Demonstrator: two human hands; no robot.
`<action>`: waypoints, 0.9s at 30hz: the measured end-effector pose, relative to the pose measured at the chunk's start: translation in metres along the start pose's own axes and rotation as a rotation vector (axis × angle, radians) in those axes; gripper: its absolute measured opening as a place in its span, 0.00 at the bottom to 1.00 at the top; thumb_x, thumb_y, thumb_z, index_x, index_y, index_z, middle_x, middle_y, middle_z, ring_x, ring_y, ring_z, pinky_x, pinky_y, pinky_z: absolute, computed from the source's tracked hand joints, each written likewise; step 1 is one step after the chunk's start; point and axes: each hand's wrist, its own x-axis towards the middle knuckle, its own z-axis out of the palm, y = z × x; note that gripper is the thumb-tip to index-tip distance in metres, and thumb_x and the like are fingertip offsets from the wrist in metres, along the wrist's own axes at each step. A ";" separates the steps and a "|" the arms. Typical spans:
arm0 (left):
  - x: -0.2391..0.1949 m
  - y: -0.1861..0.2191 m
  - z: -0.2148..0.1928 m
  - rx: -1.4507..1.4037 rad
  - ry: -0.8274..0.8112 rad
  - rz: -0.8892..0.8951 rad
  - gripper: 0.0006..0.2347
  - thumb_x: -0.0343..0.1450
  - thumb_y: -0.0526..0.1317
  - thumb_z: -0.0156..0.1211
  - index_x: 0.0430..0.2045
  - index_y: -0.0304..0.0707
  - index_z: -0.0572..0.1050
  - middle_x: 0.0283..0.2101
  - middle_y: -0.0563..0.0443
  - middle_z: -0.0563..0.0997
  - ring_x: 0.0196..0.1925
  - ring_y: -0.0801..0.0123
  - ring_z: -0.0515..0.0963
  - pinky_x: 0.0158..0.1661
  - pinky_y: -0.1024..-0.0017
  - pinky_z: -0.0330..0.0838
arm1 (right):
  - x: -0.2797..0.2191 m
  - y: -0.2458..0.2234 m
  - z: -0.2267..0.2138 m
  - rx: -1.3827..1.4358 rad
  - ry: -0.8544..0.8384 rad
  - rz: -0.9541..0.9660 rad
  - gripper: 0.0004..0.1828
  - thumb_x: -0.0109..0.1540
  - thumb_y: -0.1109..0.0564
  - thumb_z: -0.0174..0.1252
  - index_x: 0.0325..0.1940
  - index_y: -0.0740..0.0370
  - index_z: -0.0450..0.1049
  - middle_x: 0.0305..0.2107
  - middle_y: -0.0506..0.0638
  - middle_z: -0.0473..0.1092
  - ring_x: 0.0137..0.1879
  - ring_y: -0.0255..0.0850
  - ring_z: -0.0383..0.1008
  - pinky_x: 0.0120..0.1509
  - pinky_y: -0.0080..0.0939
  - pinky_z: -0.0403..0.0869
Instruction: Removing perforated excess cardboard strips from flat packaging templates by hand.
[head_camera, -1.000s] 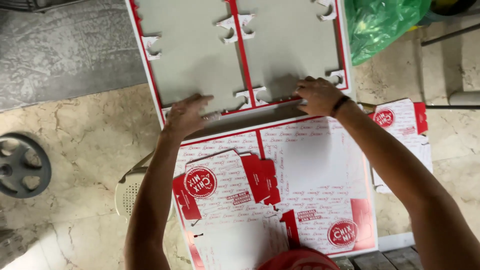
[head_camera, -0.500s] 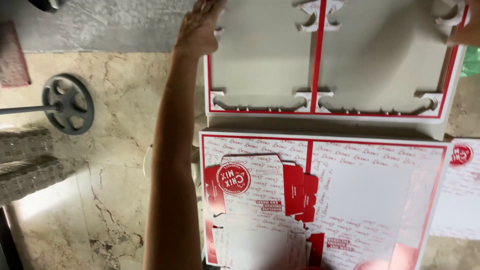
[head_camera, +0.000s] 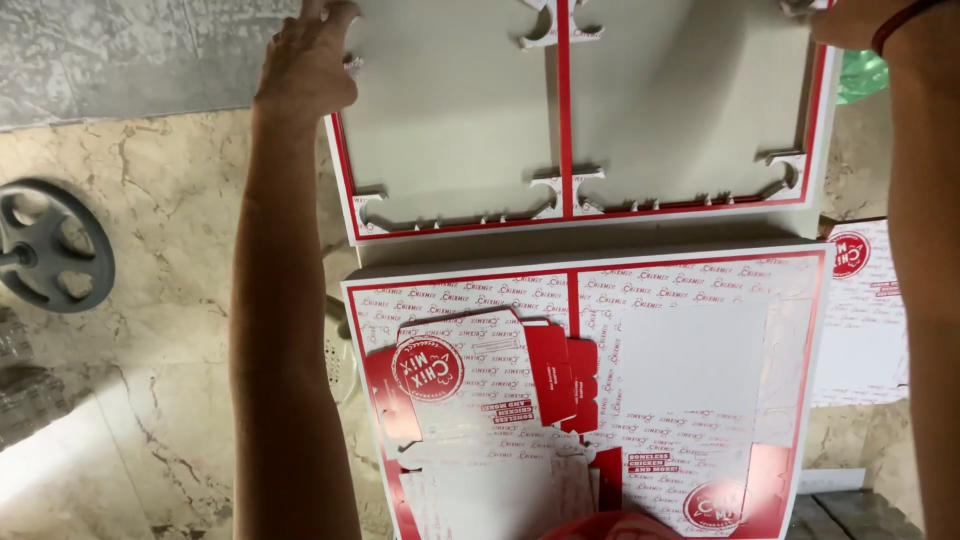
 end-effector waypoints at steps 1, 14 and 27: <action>0.001 -0.002 0.000 -0.001 0.006 0.004 0.33 0.59 0.16 0.53 0.60 0.40 0.66 0.63 0.40 0.61 0.56 0.33 0.69 0.54 0.42 0.66 | 0.007 -0.016 -0.007 -0.011 -0.015 0.004 0.26 0.59 0.57 0.58 0.59 0.74 0.74 0.48 0.74 0.78 0.52 0.67 0.78 0.55 0.60 0.75; -0.006 0.014 -0.015 -0.019 -0.026 0.004 0.34 0.63 0.23 0.58 0.67 0.47 0.59 0.69 0.46 0.53 0.55 0.33 0.72 0.53 0.44 0.67 | -0.017 -0.102 -0.102 0.019 -0.185 0.277 0.26 0.65 0.51 0.52 0.61 0.72 0.71 0.48 0.70 0.74 0.51 0.66 0.74 0.50 0.60 0.74; -0.138 0.010 0.078 -0.264 0.178 -0.375 0.18 0.74 0.45 0.70 0.53 0.35 0.76 0.46 0.43 0.83 0.44 0.55 0.81 0.41 0.51 0.72 | -0.147 -0.117 -0.054 0.413 0.020 0.492 0.28 0.68 0.37 0.66 0.52 0.67 0.78 0.45 0.71 0.76 0.51 0.62 0.76 0.51 0.63 0.76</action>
